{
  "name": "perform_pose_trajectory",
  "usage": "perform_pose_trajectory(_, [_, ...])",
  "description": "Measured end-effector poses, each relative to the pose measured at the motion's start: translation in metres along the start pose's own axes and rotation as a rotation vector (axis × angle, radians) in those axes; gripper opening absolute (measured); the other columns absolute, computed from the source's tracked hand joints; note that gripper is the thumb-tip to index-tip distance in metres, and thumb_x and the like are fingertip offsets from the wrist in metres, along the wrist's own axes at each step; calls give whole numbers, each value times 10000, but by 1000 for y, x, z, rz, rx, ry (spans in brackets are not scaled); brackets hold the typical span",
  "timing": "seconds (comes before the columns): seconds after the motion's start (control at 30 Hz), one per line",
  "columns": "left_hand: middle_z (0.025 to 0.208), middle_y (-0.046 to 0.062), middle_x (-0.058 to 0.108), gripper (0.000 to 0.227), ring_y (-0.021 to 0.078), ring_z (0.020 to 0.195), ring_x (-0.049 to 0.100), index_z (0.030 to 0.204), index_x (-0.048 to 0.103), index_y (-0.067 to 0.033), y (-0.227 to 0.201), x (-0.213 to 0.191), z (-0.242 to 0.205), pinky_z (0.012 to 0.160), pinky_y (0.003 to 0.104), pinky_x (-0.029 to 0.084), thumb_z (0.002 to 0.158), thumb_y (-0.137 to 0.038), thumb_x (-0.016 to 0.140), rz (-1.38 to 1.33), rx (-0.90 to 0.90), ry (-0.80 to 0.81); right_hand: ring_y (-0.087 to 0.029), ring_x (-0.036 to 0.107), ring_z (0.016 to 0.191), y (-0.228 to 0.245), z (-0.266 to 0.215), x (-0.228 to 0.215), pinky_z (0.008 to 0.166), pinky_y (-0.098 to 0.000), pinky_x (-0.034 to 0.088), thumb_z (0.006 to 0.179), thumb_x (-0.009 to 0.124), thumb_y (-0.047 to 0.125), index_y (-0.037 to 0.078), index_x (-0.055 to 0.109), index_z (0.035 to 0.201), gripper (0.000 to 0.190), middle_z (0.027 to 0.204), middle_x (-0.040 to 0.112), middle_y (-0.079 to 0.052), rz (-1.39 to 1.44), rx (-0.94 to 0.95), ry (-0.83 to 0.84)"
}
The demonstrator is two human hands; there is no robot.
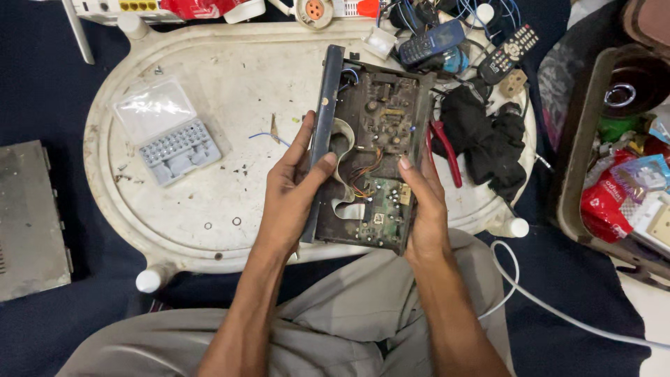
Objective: The person assembles a car stereo unit by inserting a circuit board into a metal chassis, connecting a ribbon cable, and securing a metal cover plate. The person uses a screwdriver to fasten screws and aligns components by hand.
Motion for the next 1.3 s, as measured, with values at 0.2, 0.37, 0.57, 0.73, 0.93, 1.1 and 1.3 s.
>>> perform_pose_trajectory(0.2, [1252, 69, 674, 768, 78, 1057, 622, 1593, 328, -16, -7, 2, -5, 942, 225, 511, 931, -53, 716, 15, 53, 28, -210, 642, 1171, -1, -5, 5, 991, -351, 540, 1016, 570, 134, -16, 398, 1562, 592, 1367, 607, -145, -8, -17, 1])
perform_pose_trajectory(0.37, [1242, 69, 676, 741, 78, 1028, 608, 1614, 351, -14, -8, -2, -3, 925, 226, 512, 953, -29, 685, -20, 49, 11, -209, 651, 1138, -3, -2, 7, 967, -356, 549, 991, 572, 135, 16, 385, 1560, 610, 1327, 622, -136, -15, -3, 18])
perform_pose_trajectory(0.57, [1344, 92, 641, 725, 98, 1125, 610, 1591, 340, 0, -7, -7, 0, 982, 249, 499, 950, -42, 676, 2, 82, -34, -202, 664, 1141, -10, 5, 8, 972, -327, 542, 936, 603, 128, 7, 370, 1564, 680, 1322, 635, -153, -58, 52, -51])
perform_pose_trajectory(0.73, [1371, 107, 639, 709, 104, 1174, 602, 1596, 333, 2, -5, -15, -3, 1031, 245, 475, 976, -99, 663, 45, 74, -55, -190, 662, 1119, -14, 8, 10, 950, -313, 541, 943, 608, 98, 18, 375, 1576, 679, 1308, 637, -143, -25, 80, -9])
perform_pose_trajectory(0.93, [1140, 150, 680, 738, 132, 959, 600, 1645, 412, -77, -4, -20, -11, 864, 274, 500, 969, -106, 705, -93, -85, -97, -191, 676, 1081, -16, 4, 10, 911, -330, 564, 953, 604, 61, 35, 420, 1537, 613, 1275, 655, -129, 8, 88, 2])
perform_pose_trajectory(1.1, [1215, 73, 733, 713, 83, 1001, 699, 1574, 426, -74, -10, -21, -13, 895, 246, 560, 914, -114, 694, -297, -136, -80, -188, 680, 1011, -20, 7, 7, 846, -341, 572, 983, 618, 55, 27, 470, 1498, 536, 1237, 670, -123, -3, 113, 7])
perform_pose_trajectory(1.3, [1175, 102, 734, 785, 110, 963, 692, 1570, 377, -80, -10, -19, -7, 825, 270, 574, 868, -67, 726, -226, -76, -86, -155, 693, 1024, -29, 13, 7, 854, -311, 596, 950, 673, 65, 54, 467, 1501, 589, 1243, 674, -89, -34, 103, -61])
Point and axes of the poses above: each hand's wrist, its own z-axis towards the middle knuckle, its own x-axis out of the palm, y = z × x, the point moved 4 cm from there along z, towards the middle knuckle
